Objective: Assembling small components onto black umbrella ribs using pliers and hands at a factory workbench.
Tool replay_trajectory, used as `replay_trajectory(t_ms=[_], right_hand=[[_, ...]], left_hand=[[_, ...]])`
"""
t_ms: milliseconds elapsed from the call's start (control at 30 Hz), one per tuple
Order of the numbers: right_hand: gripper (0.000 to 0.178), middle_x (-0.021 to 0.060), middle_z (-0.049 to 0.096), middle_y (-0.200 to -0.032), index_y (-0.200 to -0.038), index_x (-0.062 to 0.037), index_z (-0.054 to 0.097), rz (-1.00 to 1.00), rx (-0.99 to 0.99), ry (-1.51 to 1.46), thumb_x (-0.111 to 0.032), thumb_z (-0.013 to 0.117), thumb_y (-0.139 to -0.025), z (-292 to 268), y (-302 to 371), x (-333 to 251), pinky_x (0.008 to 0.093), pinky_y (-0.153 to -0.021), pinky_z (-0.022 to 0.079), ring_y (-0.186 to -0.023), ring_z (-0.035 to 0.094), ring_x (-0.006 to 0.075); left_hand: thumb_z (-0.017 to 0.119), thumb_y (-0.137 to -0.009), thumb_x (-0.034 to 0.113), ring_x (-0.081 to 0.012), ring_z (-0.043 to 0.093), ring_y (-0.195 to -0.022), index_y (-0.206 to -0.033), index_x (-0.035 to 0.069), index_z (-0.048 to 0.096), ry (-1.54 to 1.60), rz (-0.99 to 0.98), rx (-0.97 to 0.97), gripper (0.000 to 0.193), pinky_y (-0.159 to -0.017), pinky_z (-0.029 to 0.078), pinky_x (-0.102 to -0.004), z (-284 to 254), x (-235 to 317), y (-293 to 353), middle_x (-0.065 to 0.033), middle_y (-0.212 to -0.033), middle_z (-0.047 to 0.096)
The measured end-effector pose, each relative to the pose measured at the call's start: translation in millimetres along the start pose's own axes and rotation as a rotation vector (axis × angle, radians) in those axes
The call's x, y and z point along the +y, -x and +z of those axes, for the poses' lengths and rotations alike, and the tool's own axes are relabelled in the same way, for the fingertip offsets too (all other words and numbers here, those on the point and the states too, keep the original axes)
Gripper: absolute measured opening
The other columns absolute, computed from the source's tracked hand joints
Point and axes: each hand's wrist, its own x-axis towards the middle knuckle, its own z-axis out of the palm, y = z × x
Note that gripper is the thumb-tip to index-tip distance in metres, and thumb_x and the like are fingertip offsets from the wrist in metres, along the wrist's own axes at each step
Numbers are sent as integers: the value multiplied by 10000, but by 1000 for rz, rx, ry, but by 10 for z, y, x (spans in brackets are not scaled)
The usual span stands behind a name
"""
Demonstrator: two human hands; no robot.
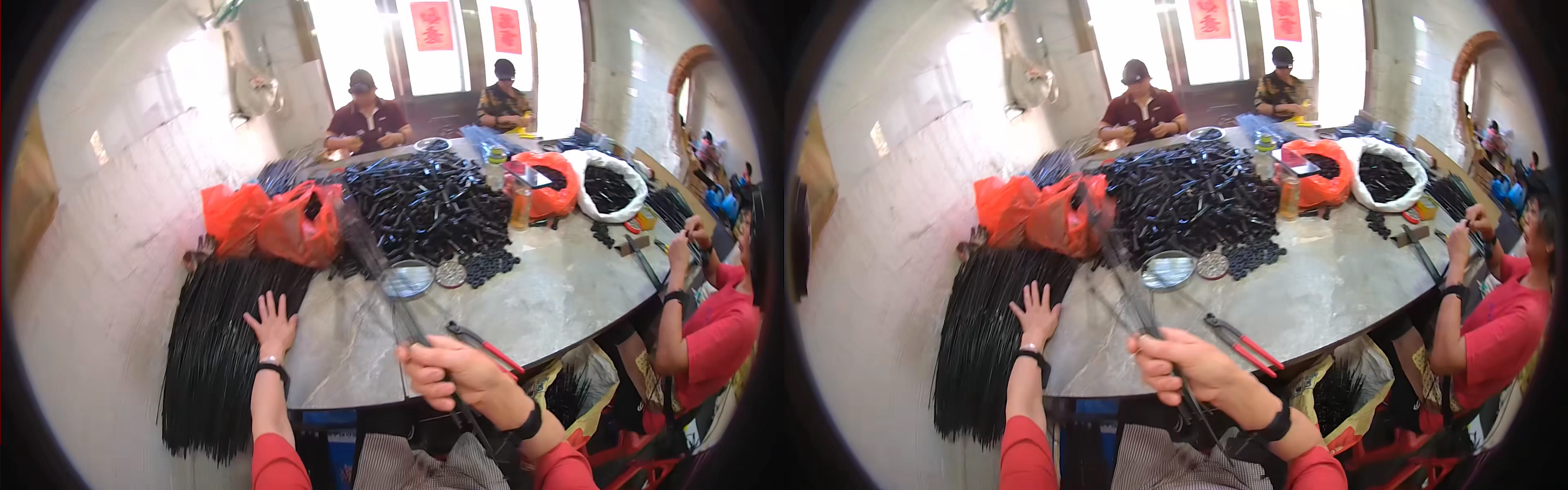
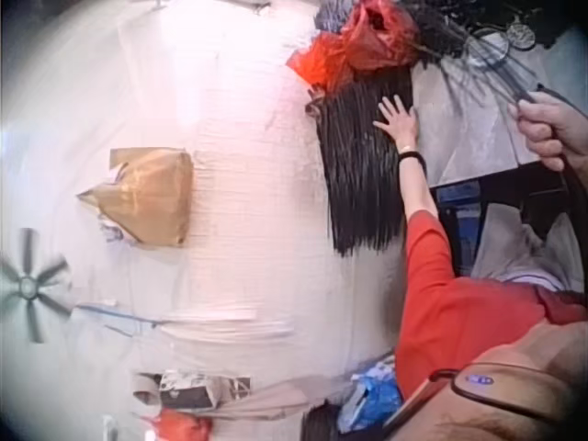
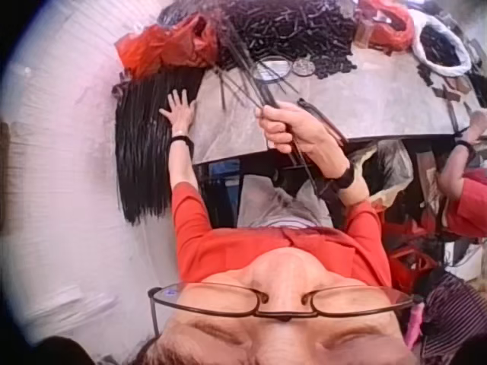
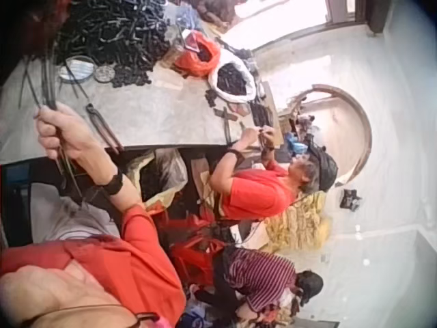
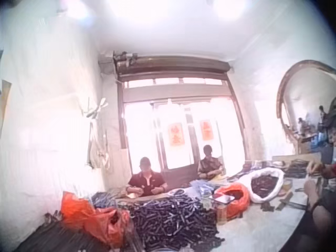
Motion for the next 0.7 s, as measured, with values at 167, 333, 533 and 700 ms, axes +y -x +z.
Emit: replay_trajectory(t_ms=[167,333,533,700], right_hand=[[208,-62,306,-646,-1081,-72,499,-90,-34,-29,-256,425,-1020,-102,154,54,207,-389,212,-474,255,37],[232,-65,282,-629,-1098,-74,497,-273,176,157,-275,405,-1029,-91,67,185,204,-398,195,-479,240,35],[256,-46,277,-607,-1093,-51,495,-154,122,173,-268,371,-1037,61,59,509,205,-382,197,-463,237,47],[300,-43,287,-608,-1145,-30,502,-103,99,161,-281,380,-1034,308,206,824,202,-378,203,-456,237,49]], left_hand=[[574,-879,388,-310,155,-1430,-1384,172,451,197,-17,8,563,-1062,145,-681,-180,-113,-4,-139,-1528,236],[635,-860,297,-316,486,-1234,-1147,145,659,192,137,188,326,-999,390,-492,-825,190,163,-158,-1277,554],[551,-965,269,-150,666,-782,-1019,-28,649,1860,341,-372,317,-673,541,-267,-1929,1131,1141,-86,-883,692],[566,-951,221,-118,649,-753,-971,-17,669,2019,294,-321,260,-663,539,-258,-1963,1225,1533,-68,-853,686]])
